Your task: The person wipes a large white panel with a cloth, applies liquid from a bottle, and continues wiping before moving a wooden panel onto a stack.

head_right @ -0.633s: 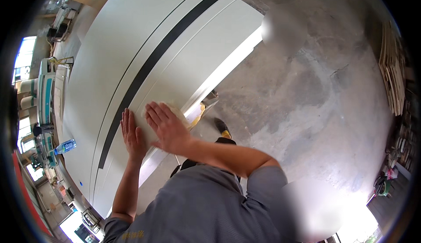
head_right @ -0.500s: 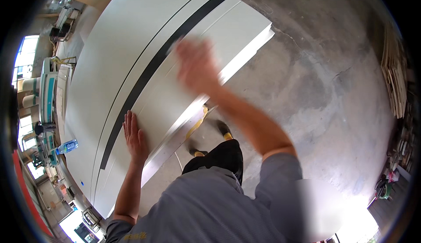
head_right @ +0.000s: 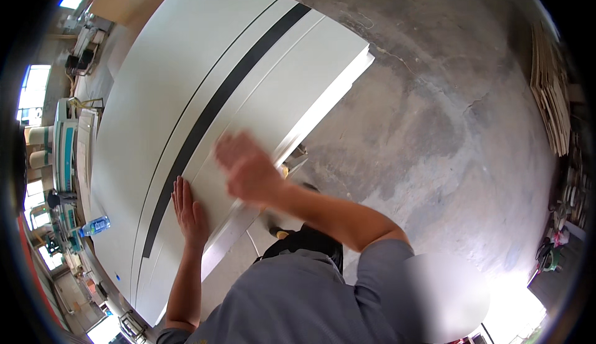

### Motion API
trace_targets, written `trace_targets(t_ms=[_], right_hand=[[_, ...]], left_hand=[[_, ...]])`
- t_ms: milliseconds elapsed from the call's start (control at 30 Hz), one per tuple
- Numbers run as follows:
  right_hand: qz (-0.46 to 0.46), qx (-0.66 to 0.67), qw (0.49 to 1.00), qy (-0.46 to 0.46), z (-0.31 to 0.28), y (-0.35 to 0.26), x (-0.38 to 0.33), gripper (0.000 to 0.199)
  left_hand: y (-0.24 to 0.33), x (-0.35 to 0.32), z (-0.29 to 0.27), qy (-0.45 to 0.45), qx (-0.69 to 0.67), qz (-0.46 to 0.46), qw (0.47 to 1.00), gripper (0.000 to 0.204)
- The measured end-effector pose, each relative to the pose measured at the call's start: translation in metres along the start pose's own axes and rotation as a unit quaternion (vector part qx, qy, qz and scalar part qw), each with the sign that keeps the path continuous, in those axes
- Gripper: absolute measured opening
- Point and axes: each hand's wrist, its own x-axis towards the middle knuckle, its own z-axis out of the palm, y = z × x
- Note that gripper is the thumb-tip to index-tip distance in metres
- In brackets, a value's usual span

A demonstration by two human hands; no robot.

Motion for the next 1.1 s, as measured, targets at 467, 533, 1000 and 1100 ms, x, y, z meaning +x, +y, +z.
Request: trace_targets(t_ms=[467, 533, 1000, 1100], right_hand=[[0.045, -0.21, 0.931, 0.296, -0.025, 0.114, 0.007, 0.077], [0.026, -0.326, 0.904, 0.276, -0.06, 0.199, 0.005, 0.064], [-0.343, -0.213, 0.914, 0.03, 0.034, -0.073, -0.038, 0.112], [-0.426, -0.214, 0.878, -0.037, 0.069, -0.152, -0.045, 0.112]], left_hand=[[-0.01, -0.007, 0.004, 0.002, 0.006, -0.027, 1.0, 0.067], [0.008, 0.009, 0.03, 0.007, 0.053, -0.019, 0.998, 0.07], [-0.071, -0.133, -0.01, 0.079, -0.01, -0.108, 0.991, 0.083], [-0.145, -0.213, -0.037, 0.107, 0.001, -0.211, 0.972, 0.086]])
